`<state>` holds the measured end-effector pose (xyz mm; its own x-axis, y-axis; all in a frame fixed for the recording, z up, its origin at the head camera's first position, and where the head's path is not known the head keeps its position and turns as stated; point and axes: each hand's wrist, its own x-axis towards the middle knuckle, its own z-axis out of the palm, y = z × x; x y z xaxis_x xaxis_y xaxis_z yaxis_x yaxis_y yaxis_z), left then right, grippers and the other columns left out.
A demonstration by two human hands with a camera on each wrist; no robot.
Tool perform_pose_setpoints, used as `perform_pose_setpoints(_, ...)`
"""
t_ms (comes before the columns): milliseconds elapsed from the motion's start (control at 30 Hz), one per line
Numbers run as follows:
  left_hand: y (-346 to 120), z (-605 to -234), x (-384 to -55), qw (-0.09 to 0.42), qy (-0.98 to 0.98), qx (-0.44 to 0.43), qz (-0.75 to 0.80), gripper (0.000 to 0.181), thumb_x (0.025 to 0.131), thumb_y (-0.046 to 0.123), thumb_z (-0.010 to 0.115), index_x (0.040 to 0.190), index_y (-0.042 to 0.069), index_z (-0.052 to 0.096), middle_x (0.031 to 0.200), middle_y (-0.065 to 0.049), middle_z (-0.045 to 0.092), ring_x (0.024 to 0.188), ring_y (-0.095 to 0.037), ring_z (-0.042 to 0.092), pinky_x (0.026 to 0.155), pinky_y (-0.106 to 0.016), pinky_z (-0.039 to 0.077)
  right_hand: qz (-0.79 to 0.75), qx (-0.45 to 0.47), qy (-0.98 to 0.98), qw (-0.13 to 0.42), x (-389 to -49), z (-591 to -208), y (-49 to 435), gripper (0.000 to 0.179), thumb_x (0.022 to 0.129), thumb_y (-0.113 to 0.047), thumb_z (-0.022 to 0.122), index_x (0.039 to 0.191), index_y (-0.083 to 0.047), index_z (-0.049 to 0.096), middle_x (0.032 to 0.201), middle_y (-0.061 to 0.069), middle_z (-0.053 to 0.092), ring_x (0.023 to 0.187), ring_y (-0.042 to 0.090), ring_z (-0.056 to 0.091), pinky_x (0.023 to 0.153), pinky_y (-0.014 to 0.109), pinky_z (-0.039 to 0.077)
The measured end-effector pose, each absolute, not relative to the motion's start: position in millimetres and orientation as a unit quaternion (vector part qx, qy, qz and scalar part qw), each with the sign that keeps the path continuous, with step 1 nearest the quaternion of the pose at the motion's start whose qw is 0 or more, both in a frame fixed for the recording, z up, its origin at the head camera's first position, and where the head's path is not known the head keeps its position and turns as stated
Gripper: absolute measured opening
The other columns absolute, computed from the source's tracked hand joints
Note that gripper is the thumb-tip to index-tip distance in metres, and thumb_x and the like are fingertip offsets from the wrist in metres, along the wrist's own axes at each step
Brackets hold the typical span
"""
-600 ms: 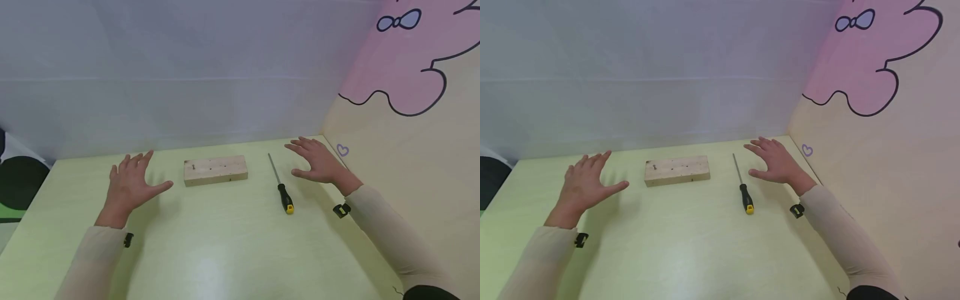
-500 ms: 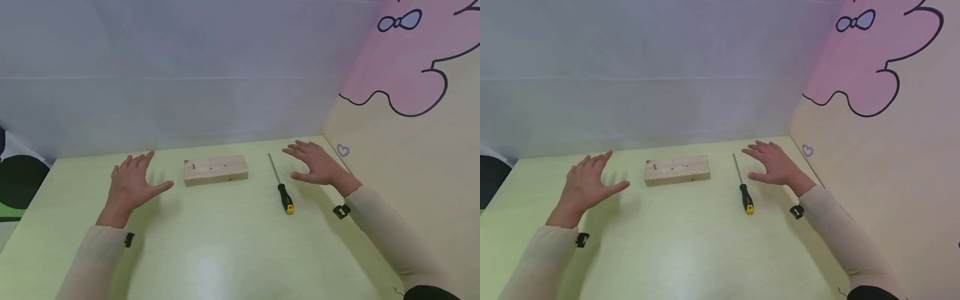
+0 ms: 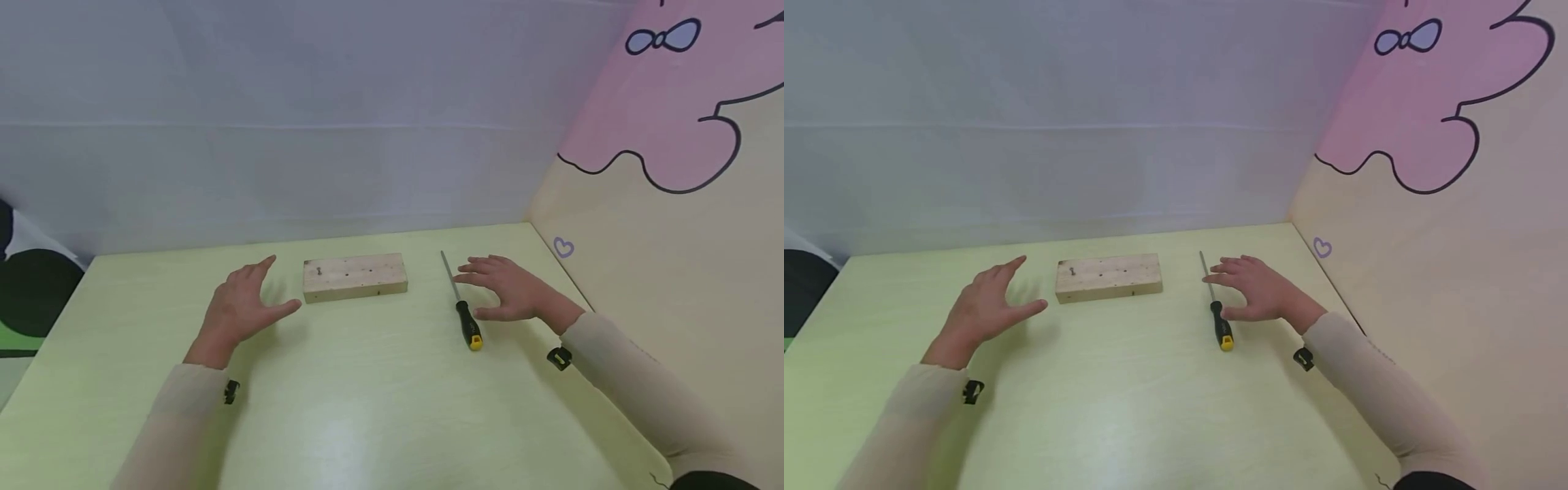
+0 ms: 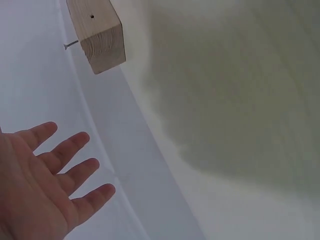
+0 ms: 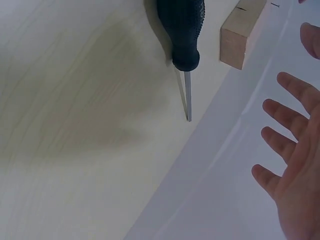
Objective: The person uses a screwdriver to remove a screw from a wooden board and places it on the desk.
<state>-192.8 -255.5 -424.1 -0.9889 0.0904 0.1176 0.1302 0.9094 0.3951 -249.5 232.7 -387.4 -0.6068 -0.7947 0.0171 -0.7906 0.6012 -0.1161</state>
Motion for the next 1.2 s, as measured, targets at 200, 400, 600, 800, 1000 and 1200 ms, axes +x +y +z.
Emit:
perform_pose_setpoints(200, -249.7, -434.8, -195.9, 0.042, -0.975, -0.055, -0.211, 0.099, 0.079, 0.072, 0.058, 0.151, 0.011, 0.029, 0.143, -0.026, 0.044, 0.130, -0.047, 0.039, 0.097, -0.065, 0.037, -0.049, -0.449, 0.892, 0.033, -245.4, -394.6, 231.6, 0.062, 0.084, -0.038, 0.067, 0.141, -0.022, 0.050, 0.144, 0.009, 0.051, 0.140, 0.035, 0.037, 0.111, 0.061, 0.026)
perform_pose_setpoints(400, -248.0, -441.5, -199.5, 0.043, -0.975, -0.056, -0.210, 0.097, 0.080, 0.071, 0.058, 0.150, 0.009, 0.031, 0.141, -0.026, 0.045, 0.128, -0.047, 0.041, 0.097, -0.065, 0.038, -0.028, -0.455, 0.889, 0.041, -242.3, -400.7, 230.0, 0.062, 0.078, -0.030, 0.071, 0.137, -0.022, 0.054, 0.142, 0.007, 0.053, 0.138, 0.035, 0.041, 0.109, 0.061, 0.030)
perform_pose_setpoints(600, -245.2, -443.9, -205.4, 0.037, -0.973, -0.051, -0.222, 0.097, 0.081, 0.070, 0.058, 0.151, 0.008, 0.029, 0.143, -0.025, 0.043, 0.129, -0.046, 0.041, 0.098, -0.065, 0.038, -0.008, -0.458, 0.886, 0.064, -239.7, -404.4, 226.9, 0.061, 0.076, -0.023, 0.070, 0.136, -0.024, 0.055, 0.142, 0.006, 0.053, 0.137, 0.033, 0.042, 0.110, 0.058, 0.032)
perform_pose_setpoints(800, -242.1, -443.7, -213.6, 0.016, -0.968, -0.047, -0.246, 0.100, 0.080, 0.071, 0.059, 0.152, 0.010, 0.026, 0.148, -0.024, 0.038, 0.134, -0.046, 0.036, 0.102, -0.065, 0.035, 0.004, -0.472, 0.878, 0.079, -238.3, -410.2, 226.2, 0.061, 0.073, -0.016, 0.071, 0.132, -0.025, 0.058, 0.139, 0.005, 0.055, 0.134, 0.032, 0.045, 0.108, 0.056, 0.034)
perform_pose_setpoints(1000, -240.8, -444.3, -222.5, -0.011, -0.964, -0.043, -0.264, 0.103, 0.079, 0.073, 0.057, 0.153, 0.010, 0.024, 0.152, -0.022, 0.033, 0.138, -0.044, 0.031, 0.105, -0.063, 0.033, 0.037, -0.486, 0.869, 0.083, -236.0, -412.1, 225.4, 0.053, 0.073, -0.014, 0.076, 0.124, -0.024, 0.063, 0.132, 0.003, 0.059, 0.131, 0.032, 0.048, 0.107, 0.054, 0.037)
perform_pose_setpoints(1200, -244.3, -447.4, -230.8, -0.037, -0.959, -0.045, -0.279, 0.100, 0.081, 0.070, 0.058, 0.152, 0.009, 0.024, 0.154, -0.021, 0.031, 0.141, -0.042, 0.028, 0.109, -0.060, 0.029, 0.043, -0.502, 0.860, 0.086, -232.9, -414.7, 221.2, 0.048, 0.072, -0.006, 0.076, 0.115, -0.025, 0.067, 0.123, 0.001, 0.062, 0.128, 0.029, 0.050, 0.107, 0.052, 0.038)
